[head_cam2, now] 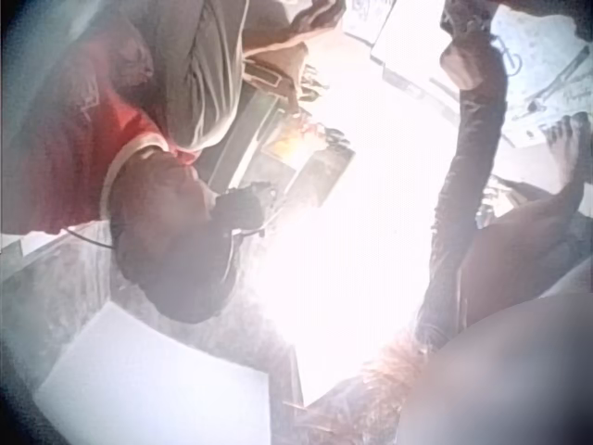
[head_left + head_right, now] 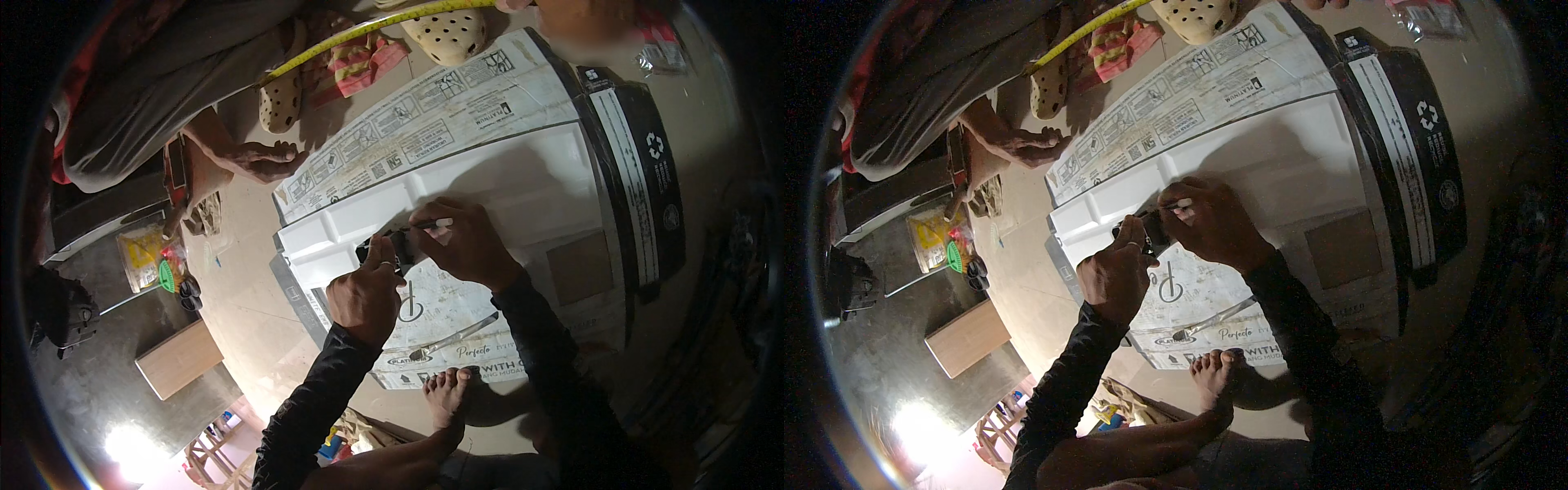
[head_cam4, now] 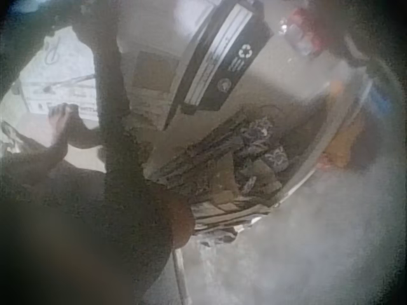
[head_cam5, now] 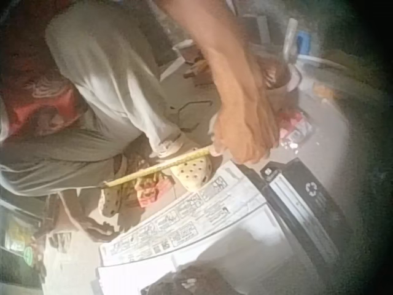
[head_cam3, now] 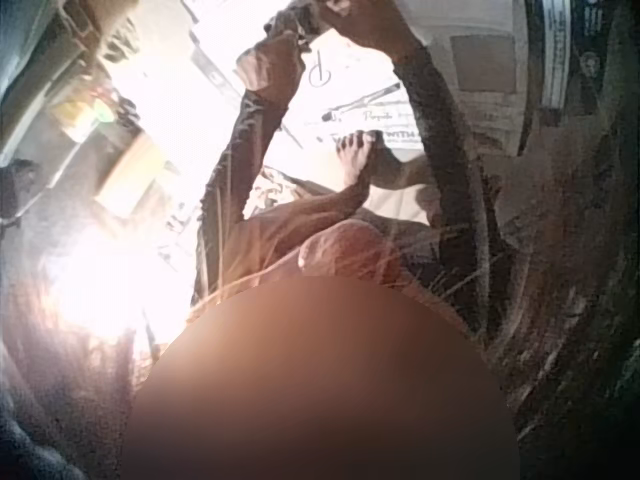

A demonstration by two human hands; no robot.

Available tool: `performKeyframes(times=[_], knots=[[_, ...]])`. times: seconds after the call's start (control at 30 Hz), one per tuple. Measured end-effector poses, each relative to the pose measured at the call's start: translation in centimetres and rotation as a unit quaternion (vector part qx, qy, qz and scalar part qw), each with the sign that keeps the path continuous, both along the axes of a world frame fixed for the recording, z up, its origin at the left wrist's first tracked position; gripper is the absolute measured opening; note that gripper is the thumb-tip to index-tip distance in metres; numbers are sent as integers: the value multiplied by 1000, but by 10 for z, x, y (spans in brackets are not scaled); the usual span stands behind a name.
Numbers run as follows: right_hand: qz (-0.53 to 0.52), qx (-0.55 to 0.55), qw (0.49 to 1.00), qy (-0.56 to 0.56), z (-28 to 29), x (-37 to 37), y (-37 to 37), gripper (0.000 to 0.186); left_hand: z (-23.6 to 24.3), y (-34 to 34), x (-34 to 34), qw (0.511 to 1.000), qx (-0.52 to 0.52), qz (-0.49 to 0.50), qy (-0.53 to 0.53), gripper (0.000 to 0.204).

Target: The person sits on the floor and uses a screwdriver to disassemble a small black electrical component. They remove screws, separate parts, and inspect the interior while another person measures a nearby appliance.

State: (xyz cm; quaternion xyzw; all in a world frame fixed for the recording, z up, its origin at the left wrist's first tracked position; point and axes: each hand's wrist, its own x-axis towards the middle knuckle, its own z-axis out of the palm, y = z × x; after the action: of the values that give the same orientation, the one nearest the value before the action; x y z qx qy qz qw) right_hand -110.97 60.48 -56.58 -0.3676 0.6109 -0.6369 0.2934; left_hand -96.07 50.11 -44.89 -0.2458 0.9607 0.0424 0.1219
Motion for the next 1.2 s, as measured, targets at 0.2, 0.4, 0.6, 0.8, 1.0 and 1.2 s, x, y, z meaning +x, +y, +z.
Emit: performKeyframes(times=[0.2,0.4,0.6,0.8,1.0,1.2], knots=[[9,10,999,32,-4,-1,0,17,0,1,-1,1000,5,15,2,39],[16,17,1000,-16,-3,-2,0,16,1,0,-2,1000,12,15,-1,40],[9,0,999,-39,1,-2,1,13,-1,-1,-1,1000,11,-2,5,38],[3,-3,1000,-13,-5,-1,1,15,-3,-2,-2,1000,-8,-4,-9,35],[-17,-37,999,4,-6,-1,-1,17,2,-1,-7,999,-3,14,-44,34],[-11,-66,980,-185,5,-14,19,11,-1,-3,-6,1000,-3,-7,-18,43]])
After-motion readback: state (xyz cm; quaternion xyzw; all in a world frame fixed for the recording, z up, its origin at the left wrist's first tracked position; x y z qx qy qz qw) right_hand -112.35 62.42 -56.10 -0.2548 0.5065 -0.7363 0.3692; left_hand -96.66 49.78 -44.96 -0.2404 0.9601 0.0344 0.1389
